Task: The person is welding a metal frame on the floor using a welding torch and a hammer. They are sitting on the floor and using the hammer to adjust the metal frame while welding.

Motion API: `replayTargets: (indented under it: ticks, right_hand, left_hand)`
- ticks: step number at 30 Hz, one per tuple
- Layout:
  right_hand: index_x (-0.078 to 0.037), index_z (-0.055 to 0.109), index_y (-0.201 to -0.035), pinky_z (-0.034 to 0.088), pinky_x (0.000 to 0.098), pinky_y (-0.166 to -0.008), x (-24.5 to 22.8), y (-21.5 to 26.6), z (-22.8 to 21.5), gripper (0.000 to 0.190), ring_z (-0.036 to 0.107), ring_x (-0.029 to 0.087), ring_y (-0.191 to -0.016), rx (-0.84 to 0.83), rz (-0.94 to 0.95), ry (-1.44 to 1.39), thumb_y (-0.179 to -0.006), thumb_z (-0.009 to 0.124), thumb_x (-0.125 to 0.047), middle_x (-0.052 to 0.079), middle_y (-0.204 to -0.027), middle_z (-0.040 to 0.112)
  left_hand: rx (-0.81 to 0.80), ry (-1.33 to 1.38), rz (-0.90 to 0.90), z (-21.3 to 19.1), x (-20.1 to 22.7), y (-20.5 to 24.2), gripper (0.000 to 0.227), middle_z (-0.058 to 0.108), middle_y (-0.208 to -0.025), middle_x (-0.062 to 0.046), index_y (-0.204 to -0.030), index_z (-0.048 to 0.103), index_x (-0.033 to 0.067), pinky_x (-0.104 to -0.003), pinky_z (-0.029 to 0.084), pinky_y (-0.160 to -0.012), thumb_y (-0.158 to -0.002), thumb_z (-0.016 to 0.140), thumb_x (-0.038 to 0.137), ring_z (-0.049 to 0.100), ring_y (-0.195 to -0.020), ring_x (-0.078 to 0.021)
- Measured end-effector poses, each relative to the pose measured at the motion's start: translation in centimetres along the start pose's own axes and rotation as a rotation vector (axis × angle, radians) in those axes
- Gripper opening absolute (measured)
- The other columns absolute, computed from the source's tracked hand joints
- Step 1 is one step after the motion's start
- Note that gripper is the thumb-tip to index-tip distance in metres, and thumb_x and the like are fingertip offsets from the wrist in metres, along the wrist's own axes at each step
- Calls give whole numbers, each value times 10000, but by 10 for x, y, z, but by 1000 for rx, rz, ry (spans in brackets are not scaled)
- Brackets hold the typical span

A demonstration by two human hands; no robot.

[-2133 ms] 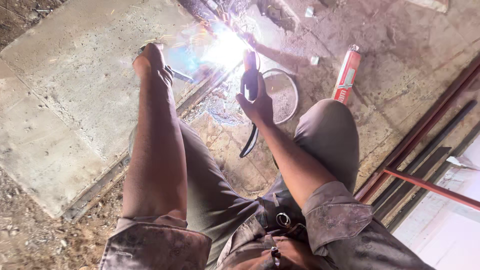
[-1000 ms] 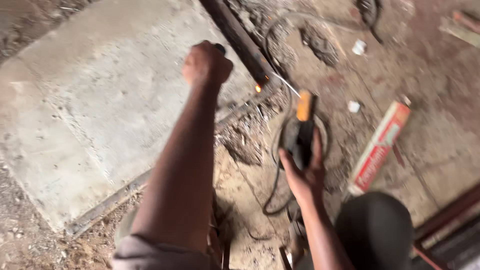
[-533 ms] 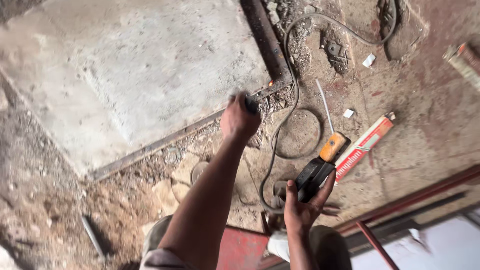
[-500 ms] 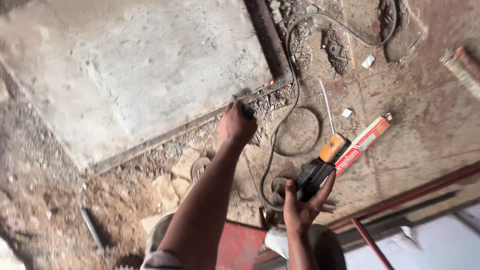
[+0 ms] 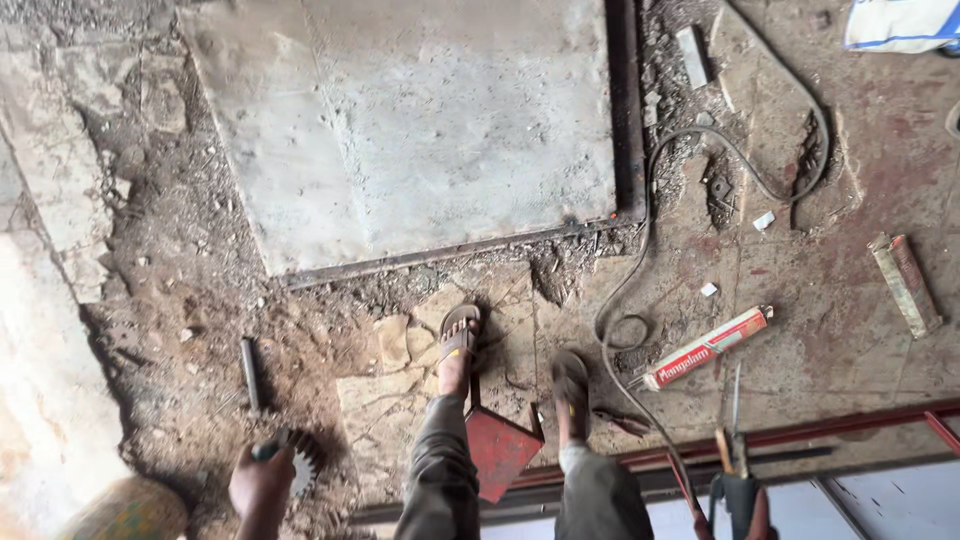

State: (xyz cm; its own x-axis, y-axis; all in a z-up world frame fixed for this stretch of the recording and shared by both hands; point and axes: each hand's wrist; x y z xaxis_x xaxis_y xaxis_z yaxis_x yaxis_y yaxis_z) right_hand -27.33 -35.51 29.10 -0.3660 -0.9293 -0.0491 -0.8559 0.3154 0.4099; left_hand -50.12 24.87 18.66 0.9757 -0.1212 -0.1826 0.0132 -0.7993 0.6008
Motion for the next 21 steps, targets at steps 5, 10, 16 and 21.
replayTargets:
  ticks: [5, 10, 16, 21]
  right_hand:
    - [-84, 429, -1448, 555, 408, -800, -21, 22, 17, 905, 662, 320, -969, -171, -36, 44, -688, 879, -280, 186, -1223, 667]
    - [-85, 475, -1360, 553, 436, -802, -46, -21, -21, 827, 663, 354, -979, -266, -68, 82, -665, 869, -297, 190, -1171, 672]
    - [-86, 529, -1255, 550, 470, -805, -107, -169, -75, 736, 666, 395, -992, -258, -274, 102, -638, 858, -316, 195, -1109, 678]
    - [-125, 583, -1126, 550, 505, -799, -144, -250, -105, 610, 679, 414, -967, -252, -381, 72, -641, 879, -346, 175, -1007, 696]
  left_hand:
    - [54, -94, 239, -31, -36, 25, 494, 760, -910, -143, -1059, 738, 120, -480, 625, -812, -717, 819, 468, 764, -844, -320]
    - [-92, -75, 220, -44, 41, 74, 398, 752, -841, -105, -942, 718, 107, -398, 647, -739, -727, 844, 417, 762, -713, -258]
    - [-46, 236, 368, -96, 215, 125, 330, 733, -851, -135, -993, 710, 128, -433, 612, -707, -720, 806, 287, 736, -760, -302]
    - [1, 283, 465, -159, 370, 154, 356, 725, -853, -171, -1044, 712, 153, -449, 582, -698, -732, 838, 271, 720, -806, -348]
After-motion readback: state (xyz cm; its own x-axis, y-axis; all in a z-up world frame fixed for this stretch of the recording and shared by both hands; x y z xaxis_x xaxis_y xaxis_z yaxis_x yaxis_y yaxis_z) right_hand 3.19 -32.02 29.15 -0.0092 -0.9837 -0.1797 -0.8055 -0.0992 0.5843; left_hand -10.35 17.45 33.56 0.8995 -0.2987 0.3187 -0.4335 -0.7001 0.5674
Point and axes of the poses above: each hand's wrist, its own y-axis away from the middle knuckle, its own z-axis out of the palm, x = y × z
